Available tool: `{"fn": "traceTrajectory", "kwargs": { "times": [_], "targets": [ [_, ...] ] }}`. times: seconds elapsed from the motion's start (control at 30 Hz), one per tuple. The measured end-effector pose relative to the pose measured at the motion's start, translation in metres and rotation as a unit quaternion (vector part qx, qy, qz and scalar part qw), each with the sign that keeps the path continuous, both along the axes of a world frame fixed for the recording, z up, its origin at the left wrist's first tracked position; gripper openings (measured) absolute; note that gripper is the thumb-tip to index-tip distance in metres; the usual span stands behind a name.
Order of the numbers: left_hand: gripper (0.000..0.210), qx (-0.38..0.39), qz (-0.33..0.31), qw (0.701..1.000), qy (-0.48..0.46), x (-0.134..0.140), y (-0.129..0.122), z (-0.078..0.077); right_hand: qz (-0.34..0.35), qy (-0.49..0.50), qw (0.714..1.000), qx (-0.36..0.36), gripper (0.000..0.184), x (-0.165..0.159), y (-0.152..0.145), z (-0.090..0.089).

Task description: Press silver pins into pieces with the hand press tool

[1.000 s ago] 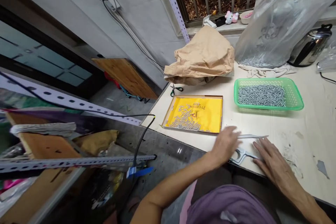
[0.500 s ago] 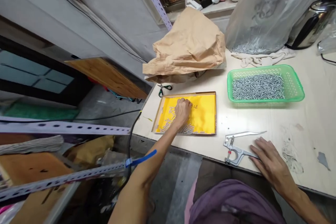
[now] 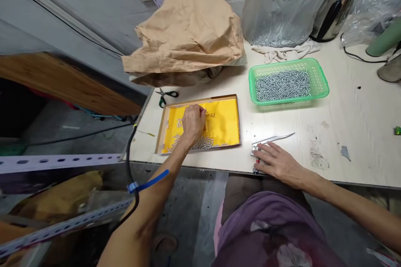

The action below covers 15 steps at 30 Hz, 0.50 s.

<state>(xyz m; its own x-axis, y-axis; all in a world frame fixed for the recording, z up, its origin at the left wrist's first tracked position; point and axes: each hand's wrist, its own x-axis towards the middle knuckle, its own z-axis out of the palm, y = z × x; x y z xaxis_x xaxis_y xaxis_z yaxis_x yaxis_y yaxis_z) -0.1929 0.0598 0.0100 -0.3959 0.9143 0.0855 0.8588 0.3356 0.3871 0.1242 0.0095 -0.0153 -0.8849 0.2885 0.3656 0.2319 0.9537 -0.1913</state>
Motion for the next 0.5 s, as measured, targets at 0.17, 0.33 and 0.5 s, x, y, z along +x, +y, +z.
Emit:
{"fn": "traceTrajectory", "kwargs": {
  "times": [0.17, 0.33, 0.5],
  "targets": [
    [0.012, 0.023, -0.012, 0.984, -0.176, 0.037, -0.043, 0.021, 0.086, -0.117, 0.989, 0.010, 0.018, -0.030, 0.009, 0.001],
    [0.027, 0.017, -0.029, 0.919, -0.392, 0.073, -0.088, 0.022, 0.091, -0.199, 0.976, 0.000, 0.021, -0.038, 0.010, 0.001],
    [0.042, -0.027, 0.014, 0.865, -0.501, 0.092, -0.110, 0.007, 0.059, -0.154, 0.986, 0.000, 0.022, -0.032, 0.011, -0.011]
  ]
}}
